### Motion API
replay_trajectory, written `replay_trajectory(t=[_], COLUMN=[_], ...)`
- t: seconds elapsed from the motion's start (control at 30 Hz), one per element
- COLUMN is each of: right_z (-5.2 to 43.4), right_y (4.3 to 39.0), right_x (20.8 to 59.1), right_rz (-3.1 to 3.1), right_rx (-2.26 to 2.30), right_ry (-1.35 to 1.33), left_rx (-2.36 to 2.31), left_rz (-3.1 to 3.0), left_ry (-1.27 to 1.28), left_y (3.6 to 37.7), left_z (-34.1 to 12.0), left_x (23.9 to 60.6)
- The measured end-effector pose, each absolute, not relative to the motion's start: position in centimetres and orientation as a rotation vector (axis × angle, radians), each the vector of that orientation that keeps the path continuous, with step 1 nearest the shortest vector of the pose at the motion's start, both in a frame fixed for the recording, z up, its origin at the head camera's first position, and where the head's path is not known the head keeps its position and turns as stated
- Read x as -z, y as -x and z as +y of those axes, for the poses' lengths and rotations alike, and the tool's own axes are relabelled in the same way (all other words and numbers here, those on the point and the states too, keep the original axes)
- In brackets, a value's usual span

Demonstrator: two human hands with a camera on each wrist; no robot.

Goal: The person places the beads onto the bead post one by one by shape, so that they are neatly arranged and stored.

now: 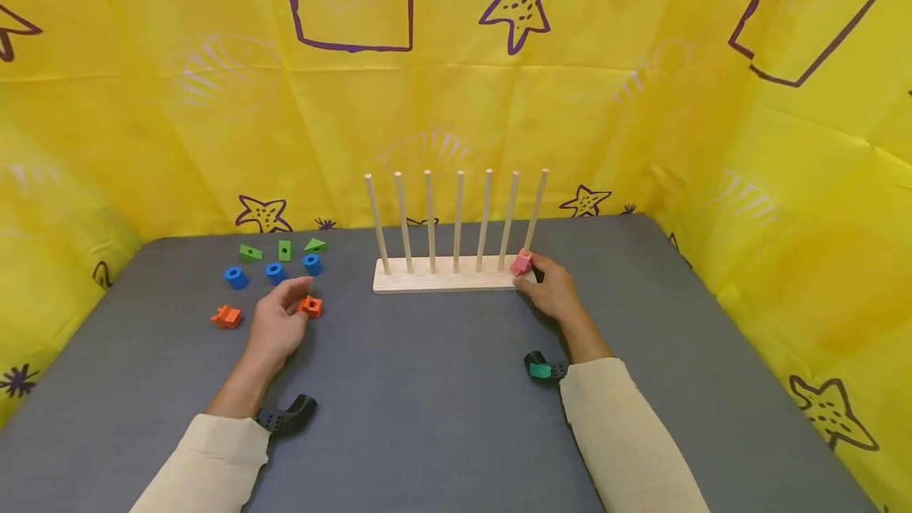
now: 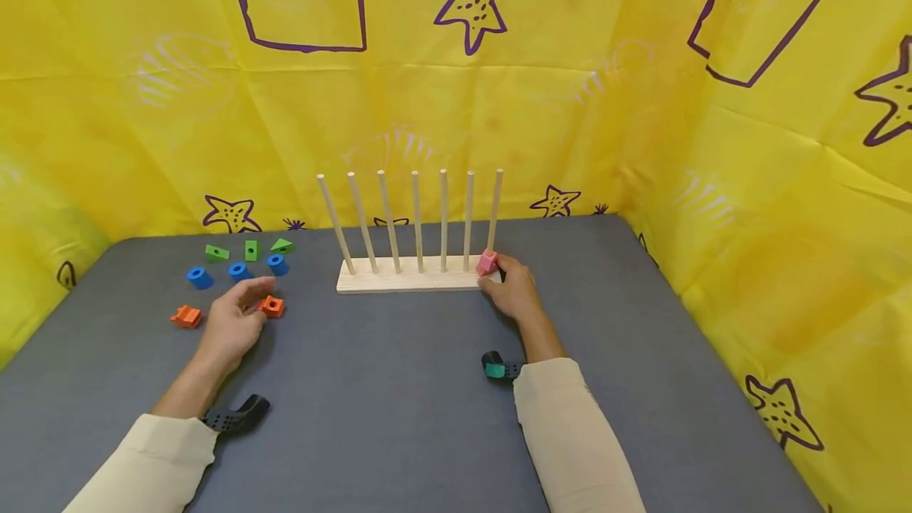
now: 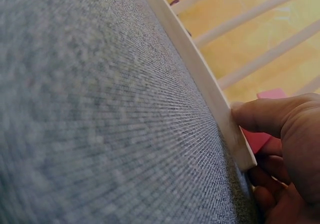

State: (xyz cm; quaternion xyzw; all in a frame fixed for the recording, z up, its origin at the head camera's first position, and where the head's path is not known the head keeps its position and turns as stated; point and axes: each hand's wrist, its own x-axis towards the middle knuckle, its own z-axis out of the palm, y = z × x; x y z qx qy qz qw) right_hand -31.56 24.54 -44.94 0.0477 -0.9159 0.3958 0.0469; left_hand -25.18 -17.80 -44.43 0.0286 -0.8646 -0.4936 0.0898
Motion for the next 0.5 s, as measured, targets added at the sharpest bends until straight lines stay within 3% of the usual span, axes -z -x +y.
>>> replay_trajectory(t=[0.2, 0.5], right_z=[24.68, 24.39], right_y=[31.79, 31.50], right_x=[44.98, 44.54], right_rz=[-2.802, -2.826], right_rx=[-1.198, -1.194], right_ry=[-0.141, -0.146], left_rx=[1.115, 1.145], left_rz=[-2.695, -2.483], left_ry=[0.035, 0.128], left_y=[25.19, 24.86], left_z=[-17.88, -17.39], left_x=[45.20, 45.16])
